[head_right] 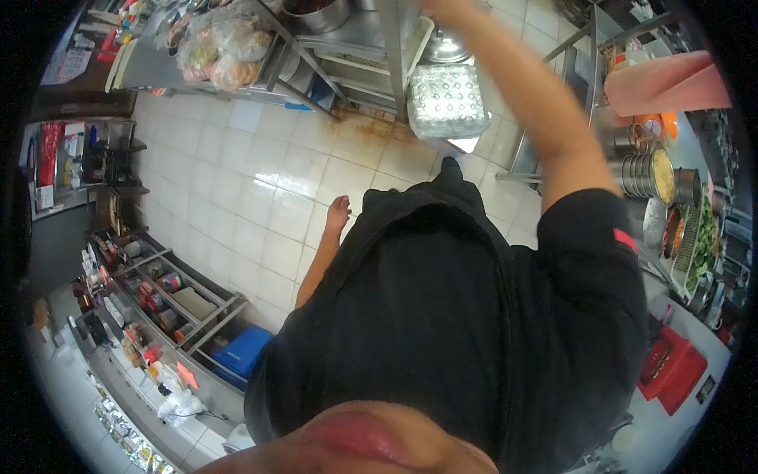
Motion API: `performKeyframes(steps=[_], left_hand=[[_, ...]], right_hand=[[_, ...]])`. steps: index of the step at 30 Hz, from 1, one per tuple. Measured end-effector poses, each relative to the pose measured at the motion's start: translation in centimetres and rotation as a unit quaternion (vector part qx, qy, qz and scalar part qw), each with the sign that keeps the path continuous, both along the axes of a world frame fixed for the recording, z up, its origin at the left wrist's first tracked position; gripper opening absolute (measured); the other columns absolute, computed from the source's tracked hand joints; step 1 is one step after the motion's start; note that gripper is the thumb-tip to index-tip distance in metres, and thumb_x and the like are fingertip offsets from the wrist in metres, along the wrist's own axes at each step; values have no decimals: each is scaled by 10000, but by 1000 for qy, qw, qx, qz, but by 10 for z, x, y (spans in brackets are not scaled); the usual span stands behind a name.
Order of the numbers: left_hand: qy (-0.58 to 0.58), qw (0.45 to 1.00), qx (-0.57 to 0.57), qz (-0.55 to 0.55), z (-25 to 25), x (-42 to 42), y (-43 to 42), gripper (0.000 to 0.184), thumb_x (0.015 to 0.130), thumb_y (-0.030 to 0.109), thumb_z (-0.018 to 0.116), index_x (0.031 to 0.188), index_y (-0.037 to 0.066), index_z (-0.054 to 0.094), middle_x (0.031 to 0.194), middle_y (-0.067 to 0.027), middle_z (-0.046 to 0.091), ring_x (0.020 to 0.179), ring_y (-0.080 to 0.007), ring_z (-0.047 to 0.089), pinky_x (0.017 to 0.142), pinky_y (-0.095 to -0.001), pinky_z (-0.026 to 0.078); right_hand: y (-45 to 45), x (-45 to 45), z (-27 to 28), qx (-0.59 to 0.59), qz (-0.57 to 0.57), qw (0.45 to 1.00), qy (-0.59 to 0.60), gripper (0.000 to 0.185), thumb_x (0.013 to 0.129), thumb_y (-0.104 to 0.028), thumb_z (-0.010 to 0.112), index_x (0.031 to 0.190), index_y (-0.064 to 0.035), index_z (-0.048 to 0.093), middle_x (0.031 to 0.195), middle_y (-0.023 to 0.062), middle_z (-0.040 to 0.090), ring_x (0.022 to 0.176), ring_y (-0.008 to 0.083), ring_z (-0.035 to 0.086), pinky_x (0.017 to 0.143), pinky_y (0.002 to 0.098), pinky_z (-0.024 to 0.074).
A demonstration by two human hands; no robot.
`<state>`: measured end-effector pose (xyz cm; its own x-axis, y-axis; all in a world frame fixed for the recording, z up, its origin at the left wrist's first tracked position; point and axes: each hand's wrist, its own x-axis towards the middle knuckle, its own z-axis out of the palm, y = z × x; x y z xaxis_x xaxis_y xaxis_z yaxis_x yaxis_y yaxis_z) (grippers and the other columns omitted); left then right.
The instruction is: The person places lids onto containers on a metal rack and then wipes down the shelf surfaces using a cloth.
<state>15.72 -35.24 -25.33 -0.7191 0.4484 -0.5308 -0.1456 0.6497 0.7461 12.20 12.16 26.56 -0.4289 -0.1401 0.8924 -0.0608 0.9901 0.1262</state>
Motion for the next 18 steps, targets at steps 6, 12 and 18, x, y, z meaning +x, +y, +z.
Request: performKeyframes(steps=[6, 12, 18], left_hand=[[247, 939, -72, -228, -42, 42, -131, 316, 921, 253, 445, 899, -19, 604, 845, -204, 636, 826, -344, 638, 692, -423, 515], [-97, 976, -140, 134, 28, 59, -143, 348, 894, 277, 416, 912, -21, 594, 701, -143, 580, 520, -224, 564, 474, -377, 470], [26, 991, -115, -62, -22, 29, -120, 368, 936, 280, 421, 975, -39, 603, 989, -248, 634, 940, -393, 598, 798, -447, 490]], right_hand=[[-34, 99, -391, -432, -128, 790, -417, 126, 781, -179, 629, 880, -146, 699, 793, 103, 659, 873, 299, 626, 729, 409, 512], [-31, 171, -425, -757, -122, 566, -302, 211, 887, -207, 539, 1035, -92, 635, 816, 94, 669, 791, 204, 664, 662, 327, 536], [-6, 194, -403, -938, 56, 296, -173, 339, 923, -227, 541, 1199, -31, 564, 995, 87, 664, 912, 187, 666, 782, 315, 547]])
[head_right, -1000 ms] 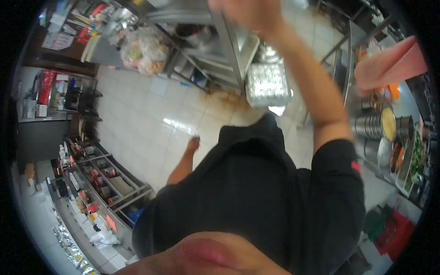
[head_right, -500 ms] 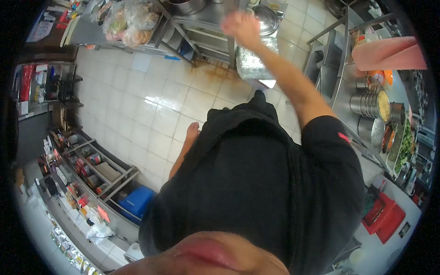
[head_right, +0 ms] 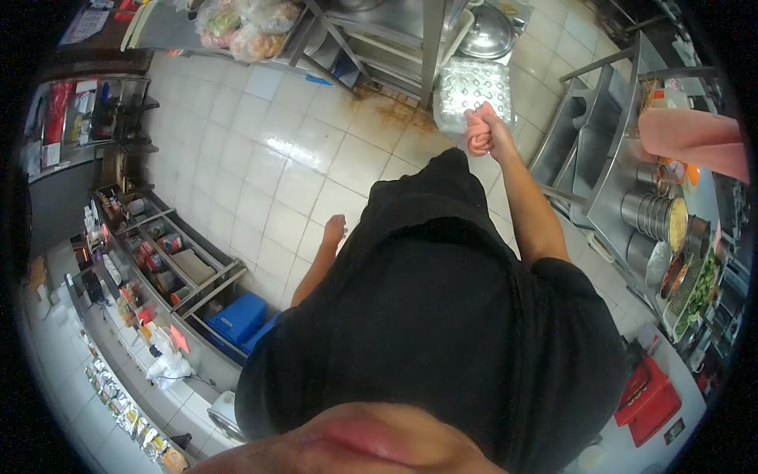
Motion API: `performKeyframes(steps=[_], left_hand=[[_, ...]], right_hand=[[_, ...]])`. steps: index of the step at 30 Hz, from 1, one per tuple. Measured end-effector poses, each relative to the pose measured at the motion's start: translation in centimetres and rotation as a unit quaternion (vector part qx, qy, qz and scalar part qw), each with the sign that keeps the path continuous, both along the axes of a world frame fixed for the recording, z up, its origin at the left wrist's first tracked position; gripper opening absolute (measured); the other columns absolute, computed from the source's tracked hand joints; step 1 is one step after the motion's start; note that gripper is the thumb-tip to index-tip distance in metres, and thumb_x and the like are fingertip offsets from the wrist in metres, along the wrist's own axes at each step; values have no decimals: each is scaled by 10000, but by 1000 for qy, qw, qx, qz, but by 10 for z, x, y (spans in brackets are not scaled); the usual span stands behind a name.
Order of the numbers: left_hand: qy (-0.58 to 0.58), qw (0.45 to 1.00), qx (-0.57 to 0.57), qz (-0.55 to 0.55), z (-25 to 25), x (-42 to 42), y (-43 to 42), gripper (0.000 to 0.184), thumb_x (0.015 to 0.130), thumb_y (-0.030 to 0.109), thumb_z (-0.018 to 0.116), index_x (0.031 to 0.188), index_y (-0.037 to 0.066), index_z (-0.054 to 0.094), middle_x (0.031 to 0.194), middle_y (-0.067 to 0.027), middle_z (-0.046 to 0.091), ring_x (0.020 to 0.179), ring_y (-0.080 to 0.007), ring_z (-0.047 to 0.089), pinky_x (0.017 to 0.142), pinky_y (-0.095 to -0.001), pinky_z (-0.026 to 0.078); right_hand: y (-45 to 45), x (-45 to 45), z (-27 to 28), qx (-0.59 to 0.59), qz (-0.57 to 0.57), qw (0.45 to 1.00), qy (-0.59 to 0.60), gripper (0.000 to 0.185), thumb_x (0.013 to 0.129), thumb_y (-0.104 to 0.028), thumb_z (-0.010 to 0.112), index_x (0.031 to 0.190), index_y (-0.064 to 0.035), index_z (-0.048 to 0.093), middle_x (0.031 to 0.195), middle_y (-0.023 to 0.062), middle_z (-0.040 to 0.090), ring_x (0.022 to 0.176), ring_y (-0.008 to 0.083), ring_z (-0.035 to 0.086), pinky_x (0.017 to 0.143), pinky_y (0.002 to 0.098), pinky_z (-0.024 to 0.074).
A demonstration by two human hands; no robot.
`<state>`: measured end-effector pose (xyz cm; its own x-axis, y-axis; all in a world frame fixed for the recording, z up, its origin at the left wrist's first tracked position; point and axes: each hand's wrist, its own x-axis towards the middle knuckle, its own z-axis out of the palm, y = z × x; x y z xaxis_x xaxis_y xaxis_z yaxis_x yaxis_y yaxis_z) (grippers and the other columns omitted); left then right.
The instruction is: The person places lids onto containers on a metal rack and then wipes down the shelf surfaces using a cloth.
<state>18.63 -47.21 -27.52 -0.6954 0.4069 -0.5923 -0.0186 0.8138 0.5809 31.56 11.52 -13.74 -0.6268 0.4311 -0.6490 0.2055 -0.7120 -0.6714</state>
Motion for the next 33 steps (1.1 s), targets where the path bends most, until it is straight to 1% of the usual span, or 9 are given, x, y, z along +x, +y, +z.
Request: performKeyframes(steps=[3, 7, 11, 14, 19, 23, 27, 28, 33], left_hand=[[-21, 999, 12, 49, 35, -36, 65, 401, 953, 309, 429, 1037, -34, 617, 1088, -232, 632, 1057, -427, 557, 918, -473, 440], [7, 998, 62, 32, 110, -91, 135, 416, 965, 343, 473, 1142, -6, 615, 968, -213, 662, 856, -290, 653, 804, -391, 499], [17, 990, 123, 74, 128, -136, 152, 411, 969, 311, 483, 1196, -15, 590, 991, -153, 672, 795, -224, 652, 758, -340, 519], [-9, 994, 89, 69, 113, -165, 133, 415, 965, 306, 481, 1202, -17, 587, 1070, -167, 650, 845, -237, 657, 761, -340, 525], [10, 994, 62, -84, 86, -216, 50, 405, 950, 317, 494, 1124, -33, 600, 945, -138, 628, 742, -222, 628, 609, -326, 519], [-21, 993, 44, -112, 55, -274, -37, 333, 939, 304, 513, 1064, 7, 597, 807, -67, 579, 605, -158, 578, 482, -298, 451], [212, 851, 79, -474, 13, -352, -110, 236, 930, 247, 492, 912, 26, 574, 755, -49, 551, 577, -170, 566, 448, -327, 430], [4, 930, -97, -354, 40, -360, -88, 219, 926, 220, 469, 839, 33, 543, 720, -42, 528, 610, -177, 573, 469, -332, 434], [10, 975, 5, -223, 49, -420, -40, 313, 956, 289, 454, 1062, 30, 596, 878, -63, 599, 710, -166, 590, 541, -295, 451]], right_hand=[[-4, -15, 36, -36, -46, 997, 54, 367, 923, -236, 531, 1214, -13, 530, 1062, 109, 655, 946, 215, 663, 803, 337, 552], [0, -43, 52, -43, -62, 988, 134, 425, 911, -234, 514, 1250, 23, 506, 1153, 144, 640, 1008, 255, 649, 884, 363, 526], [17, -71, 61, -58, -73, 958, 270, 461, 916, -240, 484, 1277, 47, 492, 1256, 155, 588, 1155, 267, 573, 994, 390, 449], [6, -101, 146, -77, -116, 903, 406, 485, 943, -265, 436, 1299, 63, 467, 1318, 147, 543, 1267, 274, 473, 1061, 421, 365], [-20, -145, 220, 234, -223, 896, 304, 408, 918, -216, 584, 1213, 55, 507, 1206, 110, 588, 1095, 207, 571, 925, 329, 460], [-41, -210, 213, 514, -298, 778, 205, 110, 913, -81, 618, 1013, -73, 573, 942, 69, 622, 879, 163, 618, 751, 256, 494], [-60, -242, 189, 405, -369, 798, 252, 248, 894, -71, 662, 1092, -41, 516, 911, 38, 592, 861, 91, 567, 702, 231, 474], [-44, -233, 147, 499, -394, 771, 33, 307, 843, -116, 721, 1053, 23, 546, 1051, 78, 619, 948, 127, 593, 799, 247, 485], [-64, -255, 112, 504, -431, 735, -141, 204, 862, -127, 672, 977, -14, 548, 934, 91, 627, 880, 166, 596, 773, 302, 487]])
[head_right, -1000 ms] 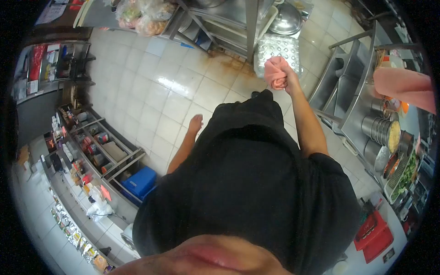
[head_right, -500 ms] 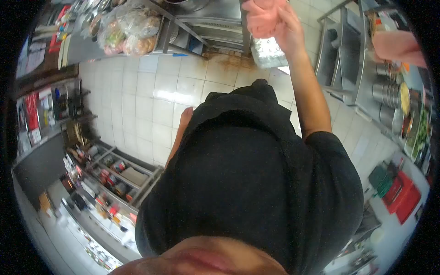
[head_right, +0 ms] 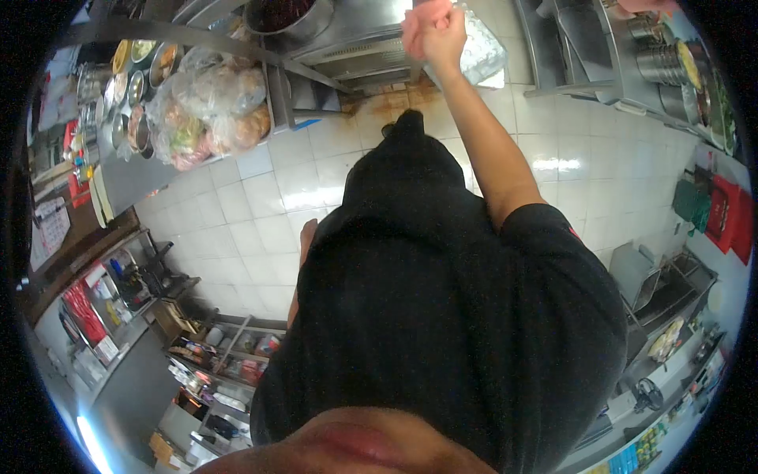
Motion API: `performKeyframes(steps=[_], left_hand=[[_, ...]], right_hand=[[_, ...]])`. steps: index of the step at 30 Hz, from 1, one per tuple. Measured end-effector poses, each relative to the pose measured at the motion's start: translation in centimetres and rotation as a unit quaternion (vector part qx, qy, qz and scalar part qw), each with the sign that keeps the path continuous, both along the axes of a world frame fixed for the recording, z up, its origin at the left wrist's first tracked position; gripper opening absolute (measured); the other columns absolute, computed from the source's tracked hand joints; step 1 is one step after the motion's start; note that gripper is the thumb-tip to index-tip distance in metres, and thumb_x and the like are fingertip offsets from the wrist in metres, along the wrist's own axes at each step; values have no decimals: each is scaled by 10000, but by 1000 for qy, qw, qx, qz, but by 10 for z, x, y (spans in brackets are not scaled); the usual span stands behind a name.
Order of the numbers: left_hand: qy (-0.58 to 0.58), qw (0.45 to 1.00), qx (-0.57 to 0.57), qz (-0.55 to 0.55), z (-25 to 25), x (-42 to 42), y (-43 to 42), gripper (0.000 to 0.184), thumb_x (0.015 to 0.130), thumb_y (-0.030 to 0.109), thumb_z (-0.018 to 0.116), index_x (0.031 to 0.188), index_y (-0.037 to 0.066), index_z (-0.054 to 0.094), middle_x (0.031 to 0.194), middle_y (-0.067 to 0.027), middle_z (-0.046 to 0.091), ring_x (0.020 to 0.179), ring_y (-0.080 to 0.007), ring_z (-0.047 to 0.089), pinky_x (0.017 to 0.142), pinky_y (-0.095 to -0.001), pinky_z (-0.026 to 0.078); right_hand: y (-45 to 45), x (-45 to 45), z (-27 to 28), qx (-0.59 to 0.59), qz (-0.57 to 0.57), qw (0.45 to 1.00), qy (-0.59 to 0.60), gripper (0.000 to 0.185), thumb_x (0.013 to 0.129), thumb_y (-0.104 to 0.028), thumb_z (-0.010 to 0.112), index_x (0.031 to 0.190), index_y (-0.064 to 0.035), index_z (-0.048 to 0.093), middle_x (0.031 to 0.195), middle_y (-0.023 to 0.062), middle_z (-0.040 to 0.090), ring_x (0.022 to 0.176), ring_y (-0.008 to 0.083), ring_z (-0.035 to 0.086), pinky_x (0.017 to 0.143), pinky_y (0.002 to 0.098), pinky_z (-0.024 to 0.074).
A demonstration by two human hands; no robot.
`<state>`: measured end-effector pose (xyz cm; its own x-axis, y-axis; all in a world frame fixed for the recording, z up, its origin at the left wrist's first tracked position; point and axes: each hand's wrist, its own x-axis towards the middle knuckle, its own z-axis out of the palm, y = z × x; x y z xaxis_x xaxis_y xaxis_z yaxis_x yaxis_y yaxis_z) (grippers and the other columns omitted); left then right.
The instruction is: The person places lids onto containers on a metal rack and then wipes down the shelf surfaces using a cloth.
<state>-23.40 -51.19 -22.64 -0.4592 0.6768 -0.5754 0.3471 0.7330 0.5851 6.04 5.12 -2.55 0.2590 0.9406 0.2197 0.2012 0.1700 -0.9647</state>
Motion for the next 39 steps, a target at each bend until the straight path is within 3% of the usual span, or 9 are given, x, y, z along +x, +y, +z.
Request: performKeyframes(steps=[5, 9, 12, 16, 18, 24, 31, 34, 39], left_hand=[[-81, 987, -35, 133, 112, -10, 116, 419, 965, 339, 479, 1232, 28, 568, 993, -83, 623, 796, -159, 619, 640, -292, 479], [-52, 996, -7, 75, 120, -48, 127, 413, 961, 307, 499, 1255, 23, 561, 1012, -80, 636, 797, -154, 621, 645, -287, 486], [-75, 986, -13, 146, 117, -68, 126, 388, 966, 283, 492, 1250, 29, 566, 1013, -67, 635, 792, -143, 616, 636, -272, 484], [-162, 984, -43, 57, 55, -108, 66, 328, 966, 258, 501, 1182, 26, 586, 1005, -71, 634, 795, -146, 624, 622, -272, 488], [189, 845, -27, -499, 9, -149, 55, 321, 966, 267, 505, 1159, 25, 588, 992, -82, 633, 786, -160, 635, 599, -288, 489], [-105, 992, -60, 35, 67, -177, 97, 386, 970, 310, 465, 1223, 38, 569, 978, -55, 645, 761, -124, 613, 598, -258, 475], [-78, 991, -102, -44, 65, -201, 104, 384, 980, 323, 453, 1217, 45, 569, 974, -53, 634, 750, -117, 596, 580, -249, 458], [-83, 991, -96, -46, 60, -183, 103, 391, 983, 321, 447, 1206, 29, 581, 949, -61, 634, 760, -136, 586, 665, -282, 479], [-78, 986, -118, -84, 54, -166, 104, 429, 978, 330, 453, 1266, 26, 547, 1062, -80, 655, 838, -152, 627, 683, -287, 497]], right_hand=[[8, -2, -183, -147, -24, 988, 47, 123, 875, -120, 598, 930, -17, 556, 926, 145, 657, 885, 237, 630, 786, 338, 492], [6, -8, -185, -294, 37, 910, 291, 144, 867, -7, 552, 1009, 5, 535, 918, 140, 652, 779, 237, 648, 700, 354, 539], [9, -7, -212, -178, -36, 974, 139, 171, 868, 47, 522, 1031, -3, 538, 895, 122, 650, 742, 198, 643, 663, 315, 537], [-15, -25, 1, -96, -56, 961, 253, 180, 832, 27, 635, 994, 0, 563, 907, 64, 639, 802, 137, 618, 699, 261, 512], [-14, -30, 42, 8, -63, 979, 196, 188, 827, 20, 642, 996, -2, 562, 905, 59, 636, 803, 120, 608, 707, 250, 502], [-3, -51, -51, 50, -147, 968, 197, 255, 909, -74, 635, 1121, -45, 495, 863, 43, 595, 792, 100, 569, 662, 227, 467], [-43, -37, -305, -255, -102, 960, 55, 133, 885, -90, 566, 861, 17, 642, 846, 65, 648, 750, 119, 579, 680, 286, 476], [-70, -73, -293, -223, -137, 939, 221, 105, 869, -38, 548, 926, -19, 634, 889, 100, 674, 800, 203, 644, 686, 345, 509], [-34, -109, -307, -15, -170, 983, -61, 124, 851, -56, 556, 903, 1, 653, 863, 107, 663, 826, 219, 636, 756, 326, 495]])
